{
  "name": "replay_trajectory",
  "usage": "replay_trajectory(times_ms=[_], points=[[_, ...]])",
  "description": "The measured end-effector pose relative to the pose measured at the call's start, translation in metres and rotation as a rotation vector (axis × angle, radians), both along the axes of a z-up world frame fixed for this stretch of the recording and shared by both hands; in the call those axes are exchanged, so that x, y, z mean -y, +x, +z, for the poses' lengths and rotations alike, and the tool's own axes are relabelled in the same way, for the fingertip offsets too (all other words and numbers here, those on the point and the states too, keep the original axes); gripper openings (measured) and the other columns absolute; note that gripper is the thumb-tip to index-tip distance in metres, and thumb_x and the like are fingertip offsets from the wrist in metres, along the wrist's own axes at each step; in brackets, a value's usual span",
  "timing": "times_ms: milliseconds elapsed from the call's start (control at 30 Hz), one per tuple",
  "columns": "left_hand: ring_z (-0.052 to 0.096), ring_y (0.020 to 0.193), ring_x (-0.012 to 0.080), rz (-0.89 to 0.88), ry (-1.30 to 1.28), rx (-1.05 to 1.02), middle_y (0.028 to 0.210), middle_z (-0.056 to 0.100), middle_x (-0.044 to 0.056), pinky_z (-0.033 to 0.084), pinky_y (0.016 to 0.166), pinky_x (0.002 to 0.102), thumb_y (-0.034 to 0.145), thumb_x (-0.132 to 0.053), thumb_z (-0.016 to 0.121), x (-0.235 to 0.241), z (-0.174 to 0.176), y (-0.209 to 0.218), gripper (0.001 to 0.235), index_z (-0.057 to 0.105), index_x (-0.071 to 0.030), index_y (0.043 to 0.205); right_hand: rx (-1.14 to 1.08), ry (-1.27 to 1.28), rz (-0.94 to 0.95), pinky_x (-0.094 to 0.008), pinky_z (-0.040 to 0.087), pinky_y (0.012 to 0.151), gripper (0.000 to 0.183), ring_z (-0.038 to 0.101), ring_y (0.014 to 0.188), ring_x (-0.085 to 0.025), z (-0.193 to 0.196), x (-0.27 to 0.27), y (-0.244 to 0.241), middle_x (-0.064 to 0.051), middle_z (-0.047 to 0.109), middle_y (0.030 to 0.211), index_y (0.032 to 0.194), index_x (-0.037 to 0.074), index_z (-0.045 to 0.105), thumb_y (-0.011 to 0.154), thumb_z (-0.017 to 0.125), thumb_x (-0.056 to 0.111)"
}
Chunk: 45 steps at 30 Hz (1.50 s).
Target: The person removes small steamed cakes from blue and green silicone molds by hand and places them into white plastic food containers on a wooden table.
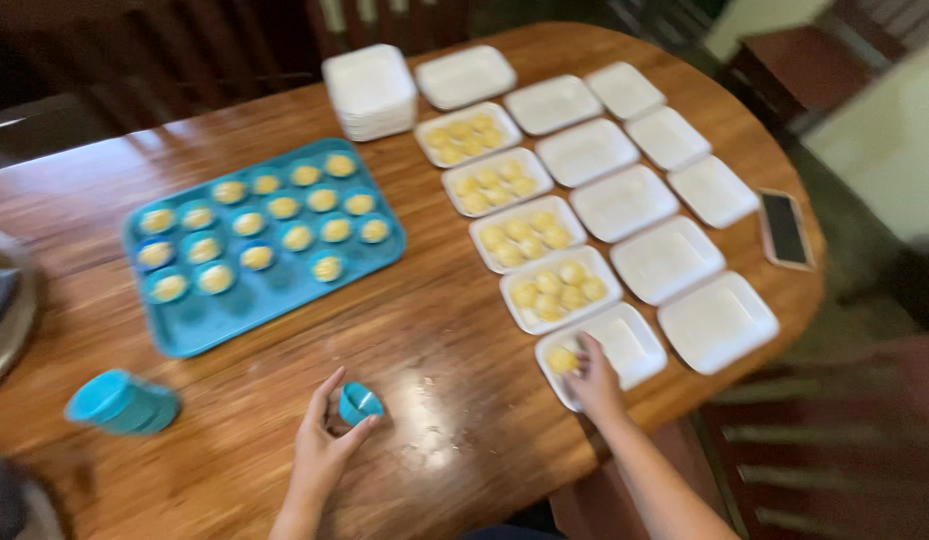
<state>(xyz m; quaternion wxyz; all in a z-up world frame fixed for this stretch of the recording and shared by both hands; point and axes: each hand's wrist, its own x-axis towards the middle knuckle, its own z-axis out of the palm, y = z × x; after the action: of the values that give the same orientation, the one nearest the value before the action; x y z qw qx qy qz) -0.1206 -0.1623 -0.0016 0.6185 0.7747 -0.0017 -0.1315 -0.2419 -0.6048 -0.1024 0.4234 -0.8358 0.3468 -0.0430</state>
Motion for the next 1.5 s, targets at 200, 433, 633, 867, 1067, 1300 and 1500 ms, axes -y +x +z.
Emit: replay_trajectory(times_ms=[200, 433, 633, 867, 1067, 1300, 1500], points=[[0.066, 0.116, 0.0163, 0.486, -0.225, 0.336, 0.138, 0.063, 0.009, 0.056, 0.096, 0.028, 0.070, -0.008, 0.089, -0.100, -0.003, 0.060, 0.074, 0.054, -0.011, 0.136, 0.220, 0.124, -0.025, -0.042, 0.050, 0.088, 0.091, 0.062, 0.098, -0.030, -0.003, 0.027, 0.007, -0.022, 0.061, 0.128, 0.158, 0.014, 0.043, 0.075, 0.078, 0.000], [0.063, 0.107, 0.0422, 0.887, 0.641, 0.518, 0.127, 0.068, 0.017, 0.046, 0.095, 0.050, 0.077, -0.052, 0.083, -0.211, -0.030, 0.139, 0.078, 0.058, -0.006, 0.135, 0.451, 0.109, 0.041, -0.036, 0.048, 0.093, 0.069, 0.061, 0.100, -0.029, 0.041, 0.001, 0.043, -0.034, 0.064, 0.121, 0.153, -0.008, 0.050, 0.087, 0.070, -0.007], [0.056, 0.119, 0.0409, 0.746, 0.686, 0.751, 0.134, 0.059, 0.020, 0.041, 0.103, 0.050, 0.088, -0.029, 0.075, -0.155, 0.035, 0.133, 0.060, 0.055, -0.004, 0.138, 0.395, 0.190, 0.231, -0.028, 0.050, 0.092, 0.049, 0.065, 0.103, -0.016, 0.030, -0.029, 0.082, -0.016, 0.076, 0.112, 0.140, 0.006, 0.065, 0.092, 0.069, -0.001], [0.056, 0.116, 0.0378, 0.398, 1.002, 0.296, 0.119, 0.061, 0.013, 0.052, 0.090, 0.052, 0.079, -0.051, 0.083, -0.090, -0.044, 0.268, 0.058, 0.068, -0.016, 0.121, 0.072, 0.338, 0.593, -0.021, 0.051, 0.083, 0.049, 0.072, 0.086, -0.008, -0.008, -0.097, 0.085, -0.003, 0.089, 0.106, 0.136, 0.019, 0.073, 0.087, 0.075, 0.015], [0.055, 0.125, 0.0321, 0.361, 1.226, 0.099, 0.133, 0.055, 0.011, 0.054, 0.090, 0.048, 0.056, -0.067, 0.094, -0.087, -0.081, 0.315, 0.090, 0.059, -0.020, 0.125, -0.086, 0.960, 0.667, -0.031, 0.046, 0.113, 0.060, 0.073, 0.128, -0.025, -0.135, -0.059, 0.071, -0.025, 0.080, 0.123, 0.147, 0.012, 0.055, 0.092, 0.073, -0.004], [0.062, 0.108, 0.0380, 0.342, 1.131, 0.339, 0.118, 0.063, 0.015, 0.055, 0.086, 0.049, 0.061, -0.058, 0.089, -0.093, -0.078, 0.280, 0.085, 0.061, -0.010, 0.125, 0.133, 0.470, 0.585, -0.022, 0.055, 0.096, 0.038, 0.077, 0.108, -0.008, 0.027, -0.144, 0.089, -0.001, 0.082, 0.118, 0.128, 0.017, 0.072, 0.091, 0.073, 0.023], [0.067, 0.101, 0.0308, 0.106, 0.519, 0.149, 0.109, 0.071, 0.011, 0.050, 0.085, 0.042, 0.061, -0.038, 0.091, -0.023, -0.022, 0.140, 0.071, 0.058, -0.015, 0.120, 0.254, 0.432, 0.647, -0.024, 0.051, 0.095, 0.039, 0.066, 0.105, -0.009, 0.067, -0.205, 0.124, 0.000, 0.070, 0.116, 0.131, 0.014, 0.067, 0.092, 0.069, 0.017]])
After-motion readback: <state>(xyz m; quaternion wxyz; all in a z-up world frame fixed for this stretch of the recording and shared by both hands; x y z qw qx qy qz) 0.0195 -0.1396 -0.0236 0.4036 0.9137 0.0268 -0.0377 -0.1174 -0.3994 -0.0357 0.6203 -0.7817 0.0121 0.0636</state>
